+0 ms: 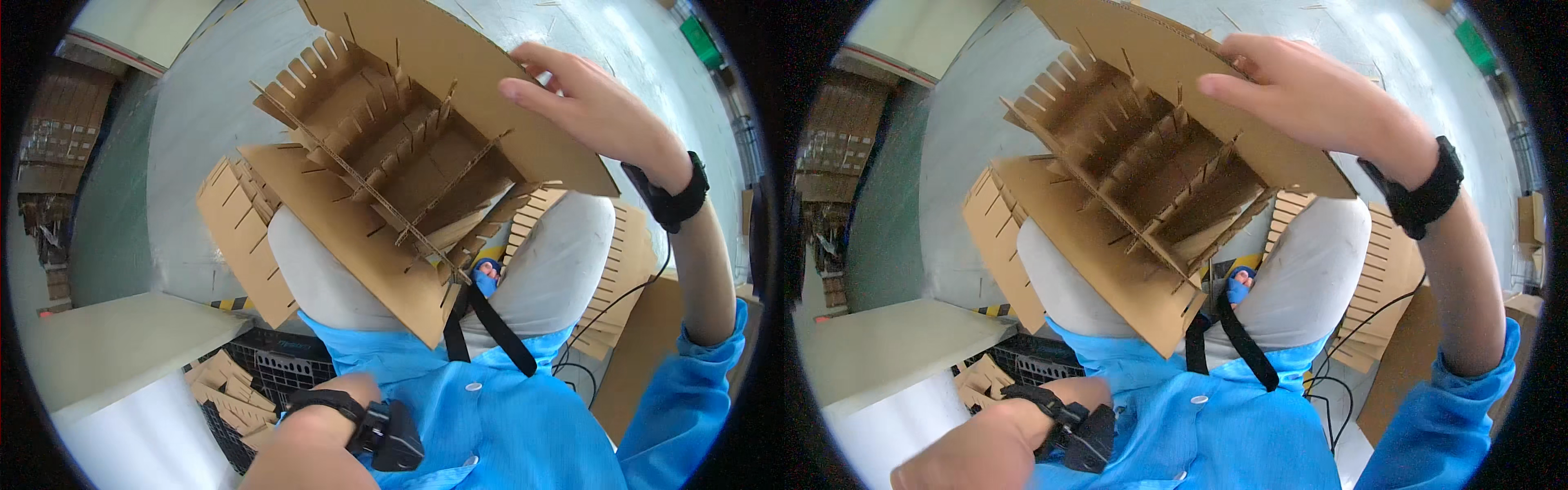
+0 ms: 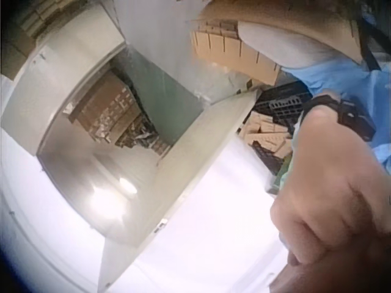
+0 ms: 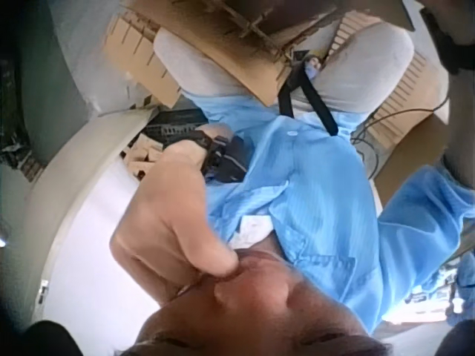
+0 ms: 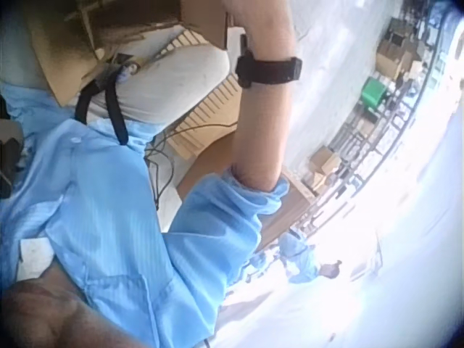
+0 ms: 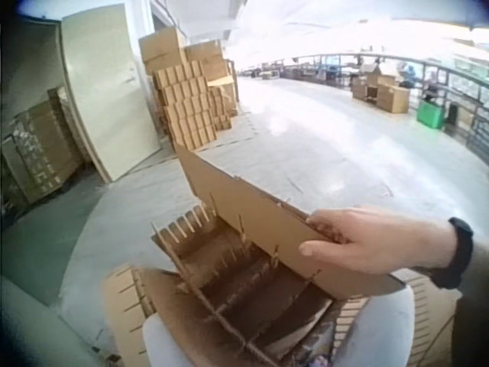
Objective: Assembling interlocking cardboard dividers for packaging.
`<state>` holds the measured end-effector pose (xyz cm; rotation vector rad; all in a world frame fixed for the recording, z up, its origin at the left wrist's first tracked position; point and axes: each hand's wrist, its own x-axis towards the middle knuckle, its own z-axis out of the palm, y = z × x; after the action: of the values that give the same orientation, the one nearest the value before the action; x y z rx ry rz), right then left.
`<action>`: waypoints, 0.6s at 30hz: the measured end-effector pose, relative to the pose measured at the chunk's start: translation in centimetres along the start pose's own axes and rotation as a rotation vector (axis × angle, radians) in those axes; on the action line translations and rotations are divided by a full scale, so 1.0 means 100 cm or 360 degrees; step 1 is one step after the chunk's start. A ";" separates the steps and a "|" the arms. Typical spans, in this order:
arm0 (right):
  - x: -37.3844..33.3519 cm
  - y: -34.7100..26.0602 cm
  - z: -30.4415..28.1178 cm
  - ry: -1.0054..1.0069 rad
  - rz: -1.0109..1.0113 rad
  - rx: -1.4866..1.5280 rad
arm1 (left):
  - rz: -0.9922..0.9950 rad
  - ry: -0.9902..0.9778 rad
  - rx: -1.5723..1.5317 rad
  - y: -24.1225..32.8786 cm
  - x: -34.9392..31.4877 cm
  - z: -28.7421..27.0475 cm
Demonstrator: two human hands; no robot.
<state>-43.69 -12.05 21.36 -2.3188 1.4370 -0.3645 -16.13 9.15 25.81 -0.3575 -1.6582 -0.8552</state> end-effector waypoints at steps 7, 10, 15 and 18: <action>0.089 -0.021 0.038 0.0550 -0.0500 0.0102 | -0.0626 0.1534 -0.0993 -0.091 -0.033 -0.051; 0.118 -0.058 0.012 -0.0058 -0.0056 0.0160 | -0.0653 0.1982 -0.0854 -0.100 -0.044 -0.065; 0.153 -0.047 0.016 0.0026 -0.0150 0.0158 | -0.0928 0.2275 -0.0536 -0.121 -0.037 -0.089; 0.152 -0.037 0.009 0.0112 -0.0106 0.0245 | -0.1226 0.2036 -0.0258 -0.132 -0.034 -0.122</action>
<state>-33.63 -24.03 22.44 -2.2536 1.3163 -0.5604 -14.97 -7.67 18.80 0.6833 -0.4625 -1.3652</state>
